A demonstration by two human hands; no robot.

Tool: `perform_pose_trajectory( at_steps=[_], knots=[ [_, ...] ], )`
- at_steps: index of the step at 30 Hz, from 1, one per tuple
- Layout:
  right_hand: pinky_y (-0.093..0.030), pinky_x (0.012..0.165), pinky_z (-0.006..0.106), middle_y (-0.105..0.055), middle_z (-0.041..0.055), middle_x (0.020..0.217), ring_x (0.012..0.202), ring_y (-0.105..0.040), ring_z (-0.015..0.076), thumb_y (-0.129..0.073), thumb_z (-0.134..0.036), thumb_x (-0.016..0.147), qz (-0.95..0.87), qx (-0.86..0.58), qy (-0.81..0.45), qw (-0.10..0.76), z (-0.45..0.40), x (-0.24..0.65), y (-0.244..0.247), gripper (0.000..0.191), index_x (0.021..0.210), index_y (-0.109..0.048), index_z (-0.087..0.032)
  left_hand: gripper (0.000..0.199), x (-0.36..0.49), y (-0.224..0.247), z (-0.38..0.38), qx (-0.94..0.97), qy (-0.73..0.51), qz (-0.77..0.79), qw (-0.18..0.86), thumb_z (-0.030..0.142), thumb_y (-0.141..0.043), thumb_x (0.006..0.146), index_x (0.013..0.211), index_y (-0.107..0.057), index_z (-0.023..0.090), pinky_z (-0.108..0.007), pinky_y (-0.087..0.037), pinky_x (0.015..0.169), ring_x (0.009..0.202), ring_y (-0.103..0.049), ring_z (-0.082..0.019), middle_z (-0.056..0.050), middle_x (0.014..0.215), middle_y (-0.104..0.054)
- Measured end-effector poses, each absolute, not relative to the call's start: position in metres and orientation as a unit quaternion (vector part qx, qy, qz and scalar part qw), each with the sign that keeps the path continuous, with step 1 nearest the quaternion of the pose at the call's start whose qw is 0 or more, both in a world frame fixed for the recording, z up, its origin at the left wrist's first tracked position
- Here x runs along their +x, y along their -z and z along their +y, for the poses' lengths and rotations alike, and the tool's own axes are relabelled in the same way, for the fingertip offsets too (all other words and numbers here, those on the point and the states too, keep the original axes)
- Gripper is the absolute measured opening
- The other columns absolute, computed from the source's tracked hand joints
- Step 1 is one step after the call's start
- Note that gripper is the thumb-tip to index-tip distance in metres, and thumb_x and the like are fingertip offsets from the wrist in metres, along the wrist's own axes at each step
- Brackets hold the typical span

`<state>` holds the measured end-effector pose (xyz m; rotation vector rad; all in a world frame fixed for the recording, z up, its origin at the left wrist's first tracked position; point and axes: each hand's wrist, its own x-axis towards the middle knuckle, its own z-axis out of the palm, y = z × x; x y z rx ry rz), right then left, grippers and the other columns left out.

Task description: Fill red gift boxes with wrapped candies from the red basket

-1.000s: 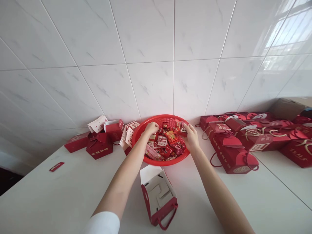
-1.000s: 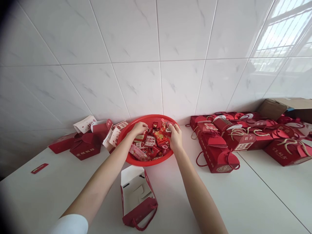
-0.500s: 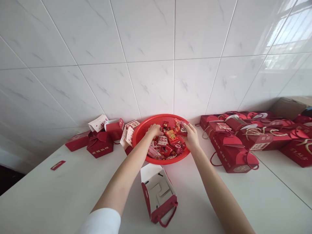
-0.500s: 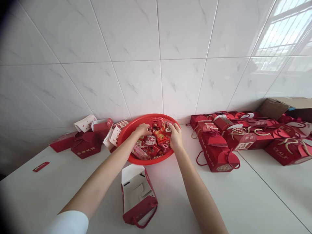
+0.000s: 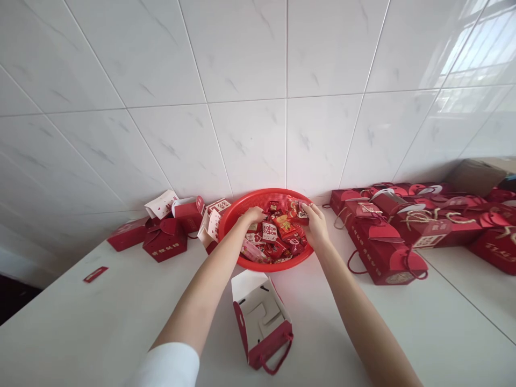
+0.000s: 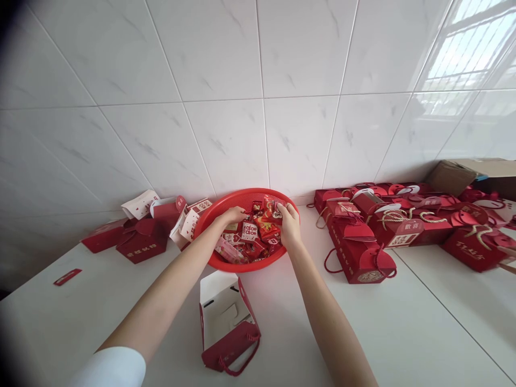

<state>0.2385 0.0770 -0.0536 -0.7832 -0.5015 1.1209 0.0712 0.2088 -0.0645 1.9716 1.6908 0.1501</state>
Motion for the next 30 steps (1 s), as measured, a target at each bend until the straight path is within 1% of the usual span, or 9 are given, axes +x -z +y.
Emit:
perform_pose_trajectory(
  at_steps=[2,4,8,11,14,16,20,25,30],
  knots=[
    [-0.057,0.059,0.028,-0.070,-0.0025,0.070,0.067,-0.067,0.0174,-0.082,-0.031,0.061,-0.229,-0.357,-0.510,0.749,0.076,0.238,0.053,0.022,0.067,-0.062,-0.024,0.016,0.070,0.065,0.208,0.725,-0.066,0.615,0.304,0.023,-0.070,0.072,0.060,-0.060,0.019,-0.031,-0.048,0.066,0.074,-0.067,-0.025,-0.005,0.070,-0.071],
    [-0.057,0.059,0.028,-0.070,-0.0021,0.069,0.067,-0.066,0.0176,-0.083,-0.031,0.060,-0.226,-0.355,-0.510,0.750,0.076,0.237,0.053,0.022,0.066,-0.063,-0.024,0.025,0.070,0.064,0.207,0.720,-0.077,0.596,0.345,0.020,-0.071,0.070,0.052,-0.054,0.019,-0.028,-0.044,0.058,0.060,-0.060,-0.019,0.000,0.055,-0.062],
    [-0.058,0.060,0.028,-0.071,-0.0016,0.071,0.068,-0.066,0.0174,-0.083,-0.031,0.059,-0.233,-0.360,-0.511,0.745,0.075,0.237,0.052,0.022,0.068,-0.065,-0.023,0.033,0.071,0.061,0.203,0.715,-0.110,0.557,0.409,0.018,-0.071,0.067,0.045,-0.047,0.019,-0.027,-0.035,0.050,0.046,-0.043,-0.012,0.005,0.044,-0.046],
    [-0.058,0.062,0.028,-0.071,-0.0014,0.072,0.068,-0.066,0.0169,-0.082,-0.033,0.060,-0.243,-0.358,-0.505,0.747,0.076,0.238,0.053,0.022,0.067,-0.064,-0.023,0.036,0.071,0.058,0.201,0.707,-0.129,0.534,0.445,0.020,-0.071,0.067,0.043,-0.044,0.020,-0.028,-0.031,0.048,0.043,-0.036,-0.010,0.005,0.041,-0.041],
    [-0.058,0.061,0.028,-0.070,-0.0012,0.072,0.068,-0.065,0.0169,-0.082,-0.033,0.060,-0.250,-0.361,-0.502,0.745,0.076,0.239,0.054,0.022,0.066,-0.063,-0.023,0.036,0.073,0.055,0.197,0.696,-0.134,0.513,0.484,0.022,-0.072,0.066,0.042,-0.045,0.019,-0.027,-0.034,0.047,0.042,-0.040,-0.011,0.004,0.040,-0.043],
    [-0.058,0.060,0.029,-0.069,-0.0015,0.071,0.067,-0.064,0.0167,-0.082,-0.033,0.059,-0.251,-0.362,-0.502,0.744,0.076,0.239,0.054,0.023,0.066,-0.063,-0.023,0.031,0.075,0.051,0.194,0.687,-0.131,0.494,0.516,0.022,-0.073,0.066,0.044,-0.052,0.018,-0.027,-0.040,0.049,0.044,-0.049,-0.012,0.002,0.044,-0.052],
    [-0.057,0.058,0.028,-0.067,-0.0021,0.068,0.064,-0.062,0.0156,-0.082,-0.033,0.059,-0.249,-0.361,-0.498,0.748,0.077,0.239,0.055,0.024,0.065,-0.061,-0.023,0.018,0.081,0.041,0.187,0.669,-0.138,0.448,0.576,0.021,-0.073,0.068,0.054,-0.062,0.017,-0.029,-0.054,0.066,0.060,-0.066,-0.017,-0.003,0.057,-0.067],
    [-0.057,0.058,0.027,-0.066,-0.0026,0.067,0.063,-0.062,0.0151,-0.083,-0.032,0.060,-0.247,-0.356,-0.496,0.753,0.079,0.239,0.056,0.025,0.065,-0.060,-0.023,0.019,0.085,0.035,0.183,0.660,-0.148,0.416,0.608,0.022,-0.076,0.069,0.055,-0.064,0.016,-0.036,-0.058,0.078,0.064,-0.070,-0.020,-0.004,0.057,-0.068],
    [-0.057,0.057,0.026,-0.067,-0.0028,0.067,0.063,-0.062,0.0144,-0.082,-0.032,0.060,-0.243,-0.346,-0.498,0.757,0.076,0.239,0.053,0.024,0.065,-0.061,-0.022,0.008,0.086,0.040,0.186,0.655,-0.181,0.415,0.604,0.021,-0.076,0.071,0.067,-0.070,0.017,-0.035,-0.058,0.083,0.072,-0.072,-0.020,-0.004,0.068,-0.074]
  ],
)
